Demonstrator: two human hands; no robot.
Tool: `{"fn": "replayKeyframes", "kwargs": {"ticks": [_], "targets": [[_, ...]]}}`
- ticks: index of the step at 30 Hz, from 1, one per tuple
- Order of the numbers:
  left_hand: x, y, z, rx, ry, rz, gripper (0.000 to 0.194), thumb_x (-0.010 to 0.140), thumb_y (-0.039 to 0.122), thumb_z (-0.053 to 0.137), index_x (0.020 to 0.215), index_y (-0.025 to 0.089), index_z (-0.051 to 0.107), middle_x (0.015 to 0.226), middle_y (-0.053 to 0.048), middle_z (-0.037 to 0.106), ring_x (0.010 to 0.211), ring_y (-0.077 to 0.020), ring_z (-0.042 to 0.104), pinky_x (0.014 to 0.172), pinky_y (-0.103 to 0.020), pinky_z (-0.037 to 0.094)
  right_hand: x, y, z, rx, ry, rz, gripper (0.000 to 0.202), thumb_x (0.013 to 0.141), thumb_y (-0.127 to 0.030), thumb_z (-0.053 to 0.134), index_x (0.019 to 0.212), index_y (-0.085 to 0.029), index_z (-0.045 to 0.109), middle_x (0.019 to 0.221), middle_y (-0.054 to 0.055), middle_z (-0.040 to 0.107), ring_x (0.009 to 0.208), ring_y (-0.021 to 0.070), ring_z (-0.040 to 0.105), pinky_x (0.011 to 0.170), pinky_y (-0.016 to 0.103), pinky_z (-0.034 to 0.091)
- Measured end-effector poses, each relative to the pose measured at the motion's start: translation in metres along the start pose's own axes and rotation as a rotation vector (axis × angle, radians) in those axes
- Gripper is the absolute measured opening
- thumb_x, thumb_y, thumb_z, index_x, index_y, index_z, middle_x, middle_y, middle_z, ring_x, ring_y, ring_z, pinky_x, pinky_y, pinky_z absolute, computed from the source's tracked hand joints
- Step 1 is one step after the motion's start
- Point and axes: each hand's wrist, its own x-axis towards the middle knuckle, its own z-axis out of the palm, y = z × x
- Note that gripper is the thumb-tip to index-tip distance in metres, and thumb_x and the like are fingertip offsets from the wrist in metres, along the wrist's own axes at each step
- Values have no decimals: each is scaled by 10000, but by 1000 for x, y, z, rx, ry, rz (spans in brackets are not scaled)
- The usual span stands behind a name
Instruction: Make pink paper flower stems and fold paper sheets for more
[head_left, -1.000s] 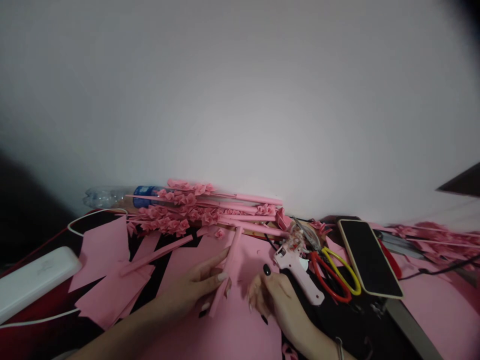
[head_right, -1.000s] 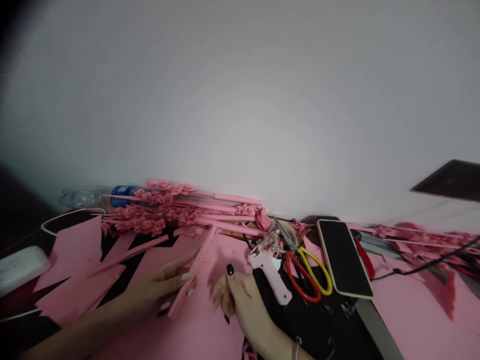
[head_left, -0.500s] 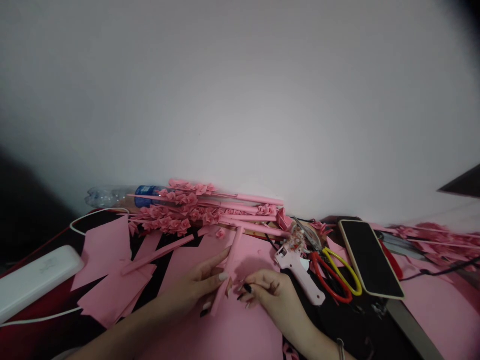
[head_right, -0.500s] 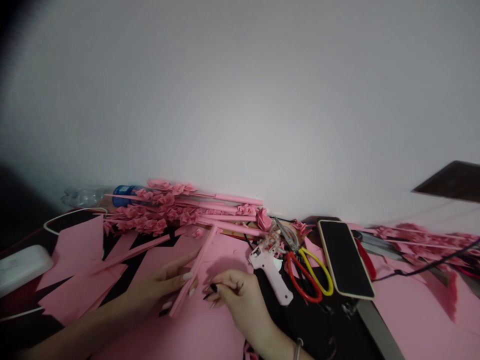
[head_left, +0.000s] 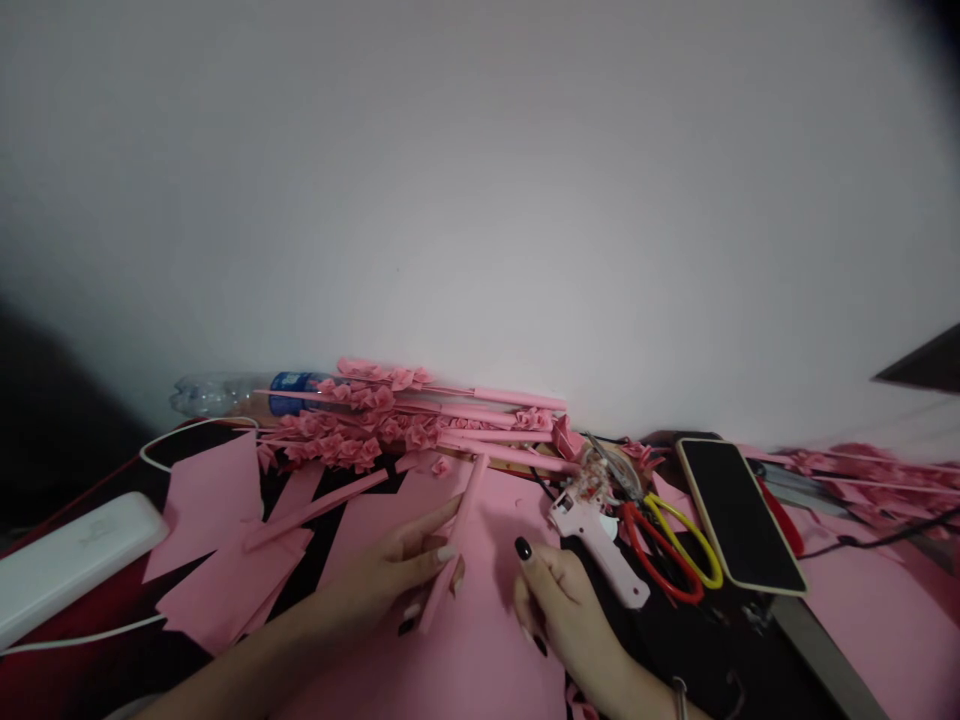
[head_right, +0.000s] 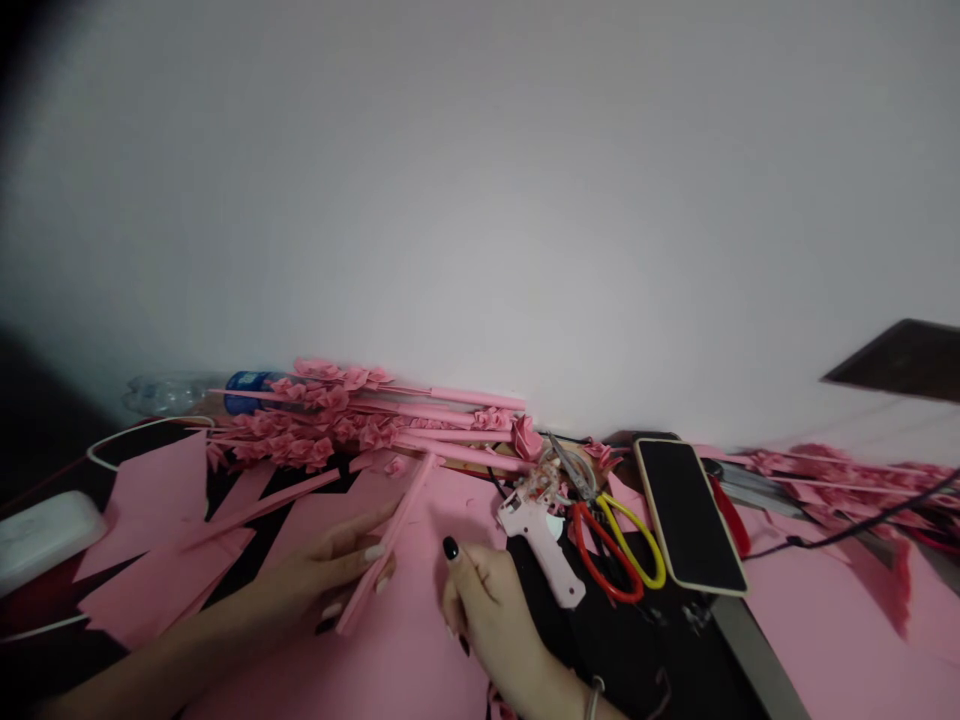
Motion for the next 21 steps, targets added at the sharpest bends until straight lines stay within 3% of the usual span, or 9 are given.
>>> {"fn": "replayKeyframes", "kwargs": {"ticks": [6,10,14,17,19,21], "targets": [[-1,1,2,-42,-2,-36,817,751,421,766,1457,256,391,752,14,615,495,-48,403,431,-160,238,-1,-5,-2,-83,113,-110,355,930,-447,480,675,-209,414,589,-75,305,503,88,284,472,222,251],[-1,1,2,-15,-42,-32,747,789,402,732,1449,275,405,761,15,629,446,-33,346,426,-170,244,-3,-4,-2,-183,192,-222,165,939,-297,464,967,-178,574,682,-31,451,601,125,453,552,229,401],[-1,2,1,16,-73,-40,720,801,398,721,1443,277,417,762,6,643,435,-35,348,415,-171,233,-6,2,-2,-360,224,-363,434,935,-191,432,1367,-237,432,1093,82,600,972,189,602,851,322,513],[-4,4,2,62,-125,-71,680,844,376,684,1454,281,398,787,-9,662,431,-32,351,417,-166,251,-10,4,-4,-629,201,-343,588,949,-186,410,1506,-285,252,1420,122,454,1292,256,461,1014,429,453],[-6,6,4,93,-174,-86,644,867,361,660,1452,291,401,790,-7,659,422,-24,334,406,-157,247,-11,3,-4,-749,182,-331,648,950,-177,394,1542,-276,150,1483,135,378,1356,280,392,1040,469,434],[-8,9,6,109,-232,-90,623,873,359,652,1445,298,412,775,1,646,413,-19,317,390,-151,236,-11,-1,-4,-808,156,-344,682,937,-159,392,1552,-251,111,1437,157,413,1300,285,456,1008,470,469]]}}
